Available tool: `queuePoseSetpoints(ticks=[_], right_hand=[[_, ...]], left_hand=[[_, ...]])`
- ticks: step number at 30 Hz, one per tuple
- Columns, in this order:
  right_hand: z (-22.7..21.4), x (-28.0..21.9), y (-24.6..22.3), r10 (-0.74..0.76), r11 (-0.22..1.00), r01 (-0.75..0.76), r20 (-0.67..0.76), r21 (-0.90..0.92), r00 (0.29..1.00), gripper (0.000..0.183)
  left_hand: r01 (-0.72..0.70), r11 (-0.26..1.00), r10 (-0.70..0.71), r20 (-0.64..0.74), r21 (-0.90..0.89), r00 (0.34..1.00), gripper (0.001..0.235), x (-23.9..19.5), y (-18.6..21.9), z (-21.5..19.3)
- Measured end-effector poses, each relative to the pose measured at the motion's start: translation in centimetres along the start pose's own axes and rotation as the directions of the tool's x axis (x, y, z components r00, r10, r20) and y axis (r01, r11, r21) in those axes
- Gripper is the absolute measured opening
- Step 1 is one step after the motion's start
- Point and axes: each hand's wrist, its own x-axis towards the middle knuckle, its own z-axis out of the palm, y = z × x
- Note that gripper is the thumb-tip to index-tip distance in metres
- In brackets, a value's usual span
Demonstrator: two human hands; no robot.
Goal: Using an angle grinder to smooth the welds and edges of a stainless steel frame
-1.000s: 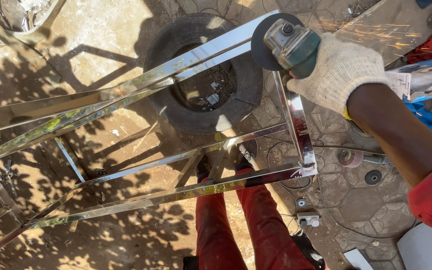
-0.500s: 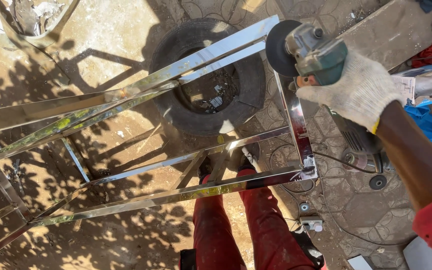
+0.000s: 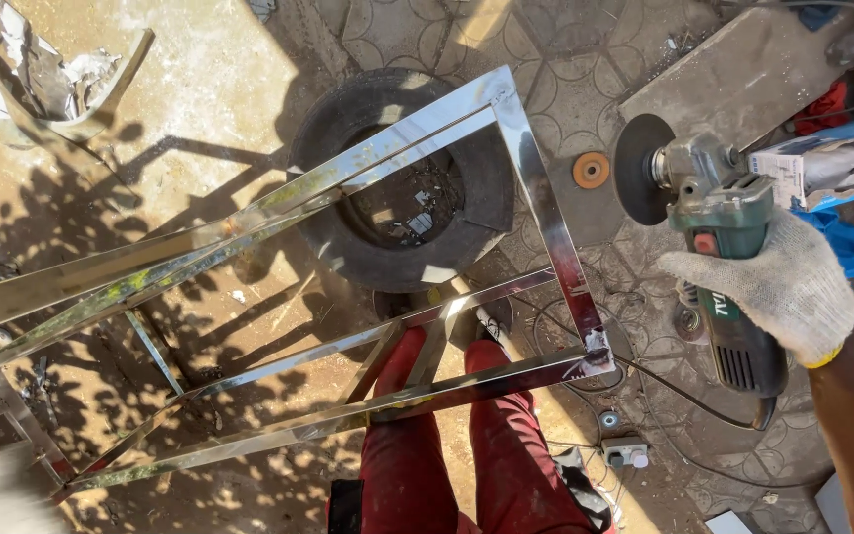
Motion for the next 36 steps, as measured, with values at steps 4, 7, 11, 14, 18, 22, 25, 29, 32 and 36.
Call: queuePoseSetpoints(ticks=[4, 7, 11, 14, 18, 22, 25, 29, 32, 36], right_hand=[[0.4, -0.9, 1.1, 0.056, 0.995, -0.053, -0.036, 0.085, 0.998, 0.061], [0.6, -0.4, 4.6, -0.036, 0.999, 0.035, -0.141, -0.016, 0.989, 0.065], [0.6, -1.1, 6.6, 0.096, 0.964, -0.061, -0.124, 0.259, 0.988, 0.035], [0.1, -1.6, 8.8, 0.066, 0.971, -0.022, -0.182, 0.237, 0.981, 0.053], [-0.5, -2.0, 11.2, 0.093, 0.982, -0.065, -0.156, 0.177, 0.983, 0.064], [1.6, -2.0, 13.5, 0.242, 0.955, -0.217, -0.108, 0.204, 0.964, 0.039], [2.9, -2.5, 12.6, 0.294, 0.903, -0.294, 0.049, 0.313, 0.955, 0.030], [5.4, -3.0, 15.5, 0.212, 0.865, -0.279, 0.201, 0.418, 0.956, 0.025], [7.6, -2.2, 19.5, 0.055, 0.663, -0.271, 0.315, 0.698, 0.947, 0.027], [7.3, -0.4, 17.9, -0.144, 0.664, -0.195, 0.379, 0.722, 0.914, 0.038]], left_hand=[[0.093, 0.988, -0.051, 0.314, -0.119, 0.948, 0.057, -2.0, 14.6, 23.8], [0.123, 0.965, 0.076, 0.699, -0.230, 0.711, 0.115, -7.5, 23.3, 35.2], [0.490, 0.726, 0.023, 0.728, -0.484, 0.685, 0.037, -8.5, 30.2, 46.6], [0.395, 0.722, 0.116, 0.661, -0.569, 0.741, 0.026, -7.9, 33.2, 43.1], [0.331, 0.659, 0.150, 0.549, -0.675, 0.822, 0.030, -2.0, 37.8, 43.3], [0.258, 0.660, 0.136, 0.449, -0.706, 0.883, 0.092, 2.0, 41.4, 46.3], [0.197, 0.720, 0.119, 0.398, -0.666, 0.910, 0.094, 2.8, 41.5, 46.5], [0.179, 0.782, 0.049, 0.344, -0.598, 0.938, 0.057, 1.8, 42.9, 44.8], [0.124, 0.715, 0.078, 0.255, -0.688, 0.964, 0.034, 1.8, 43.2, 44.8], [-0.038, 0.798, 0.128, 0.108, -0.601, 0.986, 0.112, 3.3, 42.1, 46.2]])
